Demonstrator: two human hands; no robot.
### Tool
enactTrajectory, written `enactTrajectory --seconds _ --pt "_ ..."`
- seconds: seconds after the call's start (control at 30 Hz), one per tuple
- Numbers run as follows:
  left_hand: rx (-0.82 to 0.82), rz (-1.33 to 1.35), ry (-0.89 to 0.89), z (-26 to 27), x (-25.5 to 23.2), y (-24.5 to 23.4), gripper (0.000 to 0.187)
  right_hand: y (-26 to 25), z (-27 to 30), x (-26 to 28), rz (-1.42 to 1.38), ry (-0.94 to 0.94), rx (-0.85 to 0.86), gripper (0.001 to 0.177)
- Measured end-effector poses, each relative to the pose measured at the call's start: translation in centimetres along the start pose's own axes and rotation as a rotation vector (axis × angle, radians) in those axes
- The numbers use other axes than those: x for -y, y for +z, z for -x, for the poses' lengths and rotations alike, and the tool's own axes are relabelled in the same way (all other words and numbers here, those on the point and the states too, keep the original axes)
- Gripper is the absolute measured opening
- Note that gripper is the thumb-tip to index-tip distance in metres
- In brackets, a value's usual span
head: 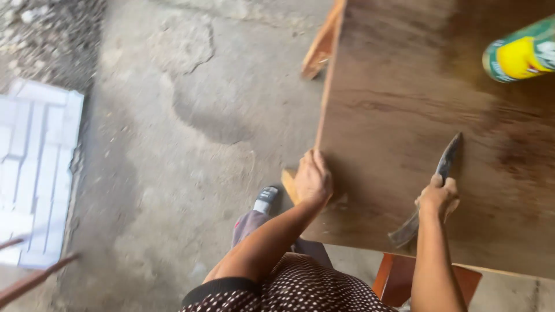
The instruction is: Scraping a wooden table to remove old finish using a knife.
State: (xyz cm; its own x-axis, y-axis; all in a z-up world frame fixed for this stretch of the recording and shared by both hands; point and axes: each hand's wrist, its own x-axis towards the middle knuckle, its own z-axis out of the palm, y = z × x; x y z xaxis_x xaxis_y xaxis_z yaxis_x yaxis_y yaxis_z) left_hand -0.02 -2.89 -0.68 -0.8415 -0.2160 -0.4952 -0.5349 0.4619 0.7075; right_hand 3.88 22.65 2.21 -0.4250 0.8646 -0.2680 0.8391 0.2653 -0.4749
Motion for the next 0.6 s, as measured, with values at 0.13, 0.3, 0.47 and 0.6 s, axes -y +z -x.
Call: enactTrajectory --seconds 0.13,0.3,0.47,0.6 --pt "0.050 0.019 -0.017 0.9 -0.9 -1.8 0.052 5.5 2.1 -4.1 0.378 -0.635 -0.109 0.023" --pt "0.023 -0.006 0.020 0.5 -0.2 -0.7 0.057 2.1 2.2 -1.9 0.330 -0.499 0.121 0.026" --pt "0.026 0.013 0.010 1.3 -0.9 -2.1 0.059 2.9 -2.1 -6.4 0.126 -0.366 -0.008 0.028" --pt "0.030 -0.117 -0.079 1.0 -1.9 -2.0 0.056 3.8 5.6 -0.7 0.320 -0.465 0.083 0.026"
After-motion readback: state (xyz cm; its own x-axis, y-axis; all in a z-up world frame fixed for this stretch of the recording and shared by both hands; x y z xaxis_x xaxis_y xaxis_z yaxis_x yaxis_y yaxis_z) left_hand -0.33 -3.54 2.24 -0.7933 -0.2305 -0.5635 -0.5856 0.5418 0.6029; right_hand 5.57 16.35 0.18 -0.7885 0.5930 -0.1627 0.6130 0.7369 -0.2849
